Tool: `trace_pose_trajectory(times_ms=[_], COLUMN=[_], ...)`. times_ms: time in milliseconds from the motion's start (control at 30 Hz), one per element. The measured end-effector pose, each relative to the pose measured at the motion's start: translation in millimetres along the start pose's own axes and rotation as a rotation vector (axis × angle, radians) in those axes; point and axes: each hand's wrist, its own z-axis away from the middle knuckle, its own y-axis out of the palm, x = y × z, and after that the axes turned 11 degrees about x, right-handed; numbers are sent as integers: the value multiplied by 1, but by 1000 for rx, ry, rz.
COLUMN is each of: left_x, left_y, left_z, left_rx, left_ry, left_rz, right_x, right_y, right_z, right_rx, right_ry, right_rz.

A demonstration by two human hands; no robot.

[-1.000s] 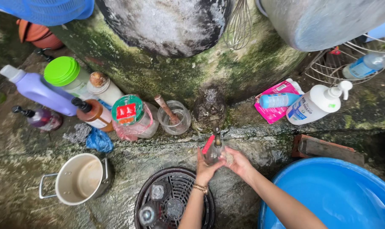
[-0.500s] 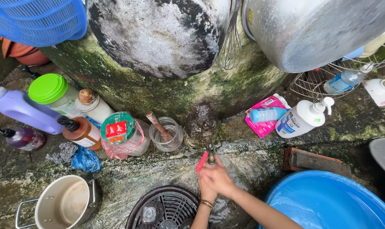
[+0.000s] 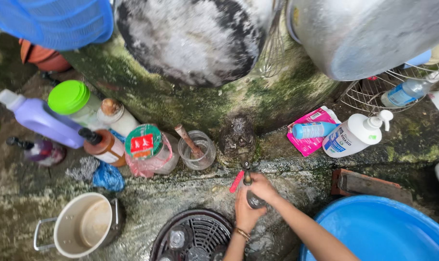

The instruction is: The person washes various items including glass cups, a small blue basket, and a dark circular tray by hand under a running faucet. The person rinses the items, scrubs them with a cloth, and places them aside on the ground or in other containers.

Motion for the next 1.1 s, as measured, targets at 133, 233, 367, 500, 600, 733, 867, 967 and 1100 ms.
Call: trace_pose_trajectory(times_ms=[133,233,367,500,600,733,867,967,1100], left_x=[22,45,12,9,50,67,38,31,46], left_y=[6,1,-4,1,-2,3,1,-23,-20], left_z=[-7,-12,-1,-5,-15,3,8,4,2], left_rx=[-109,-31,32,1,-130,36,55,-97,-18], left_ry=[-182,-280,-78,-195,-164,-46,-418,-672,-631], left_rz=[149,207,145,272,306,367,947,1229,1399], right_x=[1,5,-13,-4,14,-9,-36,-56,-61], right_y=[45,59,9,19,51,31,4,-14,-7], right_z=[56,59,-1,25,63,16,-15,-3,5], right_rx=[-411,-809,-197,-150,-631,-50,-75,-10,115], right_ry=[-298,-741,-303,-127,-539,-65,154,171,-28], right_rz=[-202,657,68,-463,175,136,-227,-941,-1137])
